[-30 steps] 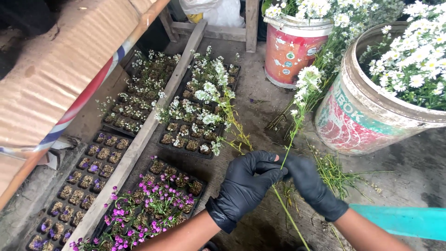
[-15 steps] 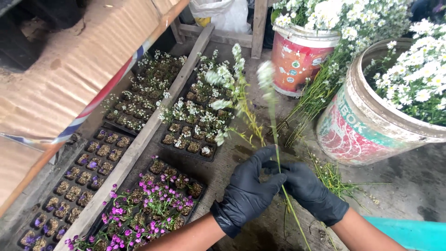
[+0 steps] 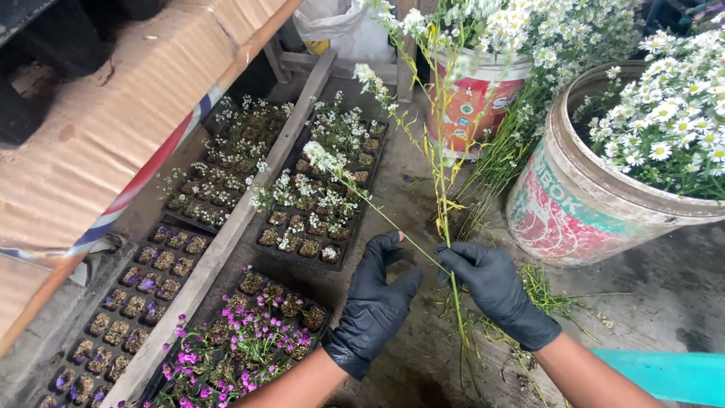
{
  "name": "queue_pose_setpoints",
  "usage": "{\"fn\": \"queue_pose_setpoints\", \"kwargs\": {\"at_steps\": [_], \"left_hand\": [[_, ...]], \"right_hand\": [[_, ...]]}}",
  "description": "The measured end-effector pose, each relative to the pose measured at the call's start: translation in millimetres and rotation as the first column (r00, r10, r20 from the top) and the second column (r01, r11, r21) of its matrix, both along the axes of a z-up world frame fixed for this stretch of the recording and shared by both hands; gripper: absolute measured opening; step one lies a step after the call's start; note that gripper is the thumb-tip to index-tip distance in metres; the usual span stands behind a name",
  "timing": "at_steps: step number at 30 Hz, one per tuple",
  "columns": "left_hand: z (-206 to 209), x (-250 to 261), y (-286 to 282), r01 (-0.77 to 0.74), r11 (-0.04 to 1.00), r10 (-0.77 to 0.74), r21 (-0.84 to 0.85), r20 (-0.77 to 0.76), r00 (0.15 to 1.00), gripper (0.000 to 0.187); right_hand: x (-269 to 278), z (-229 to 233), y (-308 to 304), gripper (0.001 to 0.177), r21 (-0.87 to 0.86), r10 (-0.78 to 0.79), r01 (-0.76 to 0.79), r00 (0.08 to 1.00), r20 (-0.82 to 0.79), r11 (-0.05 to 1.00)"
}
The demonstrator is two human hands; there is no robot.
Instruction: The person is trimming small side stems and leaves from a bunch of white flowers using their hands and scissors.
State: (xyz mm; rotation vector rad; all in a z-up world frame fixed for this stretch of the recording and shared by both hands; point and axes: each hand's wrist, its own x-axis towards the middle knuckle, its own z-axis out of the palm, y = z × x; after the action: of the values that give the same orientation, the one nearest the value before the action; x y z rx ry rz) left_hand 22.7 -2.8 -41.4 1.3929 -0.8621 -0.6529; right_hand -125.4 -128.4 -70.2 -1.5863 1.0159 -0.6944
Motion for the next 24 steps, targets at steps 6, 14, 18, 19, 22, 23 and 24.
{"fn": "queue_pose_setpoints", "kwargs": {"at_steps": [6, 14, 18, 19, 22, 23, 24], "left_hand": [[-16, 8, -2, -0.024, 0.999, 0.022, 0.026, 0.087, 0.996, 0.06], [-27, 14, 1, -0.033, 0.999, 0.032, 0.036, 0.038, 0.999, 0.055], [-5, 9, 0, -0.049, 0.999, 0.05, 0.017, -0.062, 0.997, 0.037], [-3, 10, -2, -0.053, 0.998, 0.054, 0.017, -0.063, 0.997, 0.037], [5, 10, -8, -0.105, 0.994, 0.105, -0.014, -0.005, 0.994, 0.015], [8, 9, -9, -0.091, 0.994, 0.09, -0.054, -0.011, 0.996, 0.014], [11, 6, -10, -0.076, 0.993, 0.075, -0.094, -0.017, 0.997, 0.018]], "right_hand": [[3, -9, 1, 0.02, -0.139, -0.067, 0.069, 0.998, 0.017, 0.988], [3, 4, 2, 0.022, -0.124, -0.052, 0.059, 0.997, 0.061, 0.991], [5, -4, -2, 0.023, -0.275, -0.082, 0.103, 0.993, 0.085, 0.956], [6, 0, -2, 0.023, -0.275, -0.078, 0.099, 0.993, 0.084, 0.956], [10, 4, -2, 0.023, -0.298, -0.071, 0.097, 0.993, 0.098, 0.95], [11, 1, -3, 0.023, -0.315, -0.064, 0.107, 0.988, 0.144, 0.943], [12, -2, -4, 0.023, -0.332, -0.056, 0.117, 0.98, 0.189, 0.936]]}}
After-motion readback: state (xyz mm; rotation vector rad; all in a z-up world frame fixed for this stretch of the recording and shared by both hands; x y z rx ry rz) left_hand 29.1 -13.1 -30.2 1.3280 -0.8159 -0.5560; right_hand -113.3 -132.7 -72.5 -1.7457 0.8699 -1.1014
